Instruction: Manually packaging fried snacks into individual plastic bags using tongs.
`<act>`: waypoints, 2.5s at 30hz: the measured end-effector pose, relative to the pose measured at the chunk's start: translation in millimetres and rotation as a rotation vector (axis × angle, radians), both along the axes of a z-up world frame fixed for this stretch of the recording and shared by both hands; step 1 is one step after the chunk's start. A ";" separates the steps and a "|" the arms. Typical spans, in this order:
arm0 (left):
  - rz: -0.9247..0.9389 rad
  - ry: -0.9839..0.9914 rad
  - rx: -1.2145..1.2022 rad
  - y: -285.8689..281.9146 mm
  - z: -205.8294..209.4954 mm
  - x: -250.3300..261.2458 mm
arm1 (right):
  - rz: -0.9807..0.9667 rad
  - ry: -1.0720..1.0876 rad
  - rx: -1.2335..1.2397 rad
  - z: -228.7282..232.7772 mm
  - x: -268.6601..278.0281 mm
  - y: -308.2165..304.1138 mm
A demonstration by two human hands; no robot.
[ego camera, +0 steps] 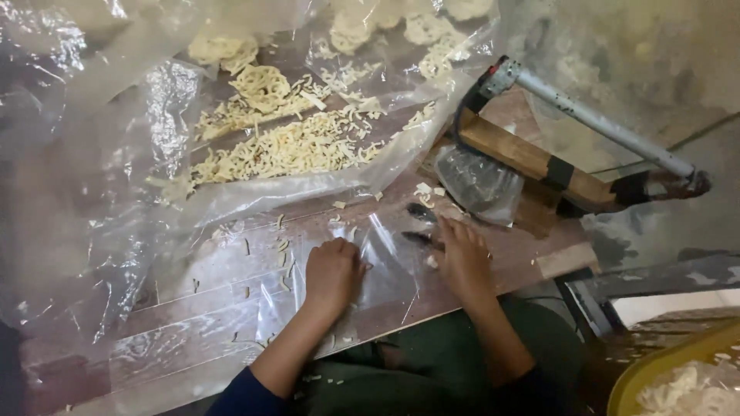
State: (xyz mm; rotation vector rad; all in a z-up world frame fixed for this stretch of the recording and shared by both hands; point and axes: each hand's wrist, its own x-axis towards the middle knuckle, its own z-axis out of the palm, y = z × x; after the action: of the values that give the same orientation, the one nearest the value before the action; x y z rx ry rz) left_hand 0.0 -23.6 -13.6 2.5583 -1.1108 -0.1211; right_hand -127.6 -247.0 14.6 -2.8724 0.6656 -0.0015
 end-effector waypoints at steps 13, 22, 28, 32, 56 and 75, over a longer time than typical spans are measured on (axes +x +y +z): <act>0.019 0.247 -0.298 9.0 73.5 3.8 | -0.467 -0.372 0.665 36.7 16.2 24.2; -0.129 0.308 -0.320 20.2 77.5 21.5 | -0.086 -0.583 1.257 66.5 10.0 30.9; -0.243 0.140 -0.516 14.9 83.7 16.6 | -0.126 -0.384 0.976 48.1 34.6 42.3; -0.025 0.455 -0.603 25.0 65.2 29.1 | -0.221 -0.391 0.881 49.5 37.9 31.8; 0.321 0.937 -1.142 15.7 43.8 24.4 | -0.252 -0.793 1.511 26.2 45.2 106.5; 0.129 0.251 -0.801 59.5 -1.1 47.3 | 0.242 -0.016 0.471 30.8 310.3 -22.8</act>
State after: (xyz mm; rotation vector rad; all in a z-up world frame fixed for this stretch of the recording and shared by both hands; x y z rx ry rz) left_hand 47.3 36.0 -14.8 1.8245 -0.6981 0.0333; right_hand 182.7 -269.8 45.4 -2.4709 0.2636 0.1465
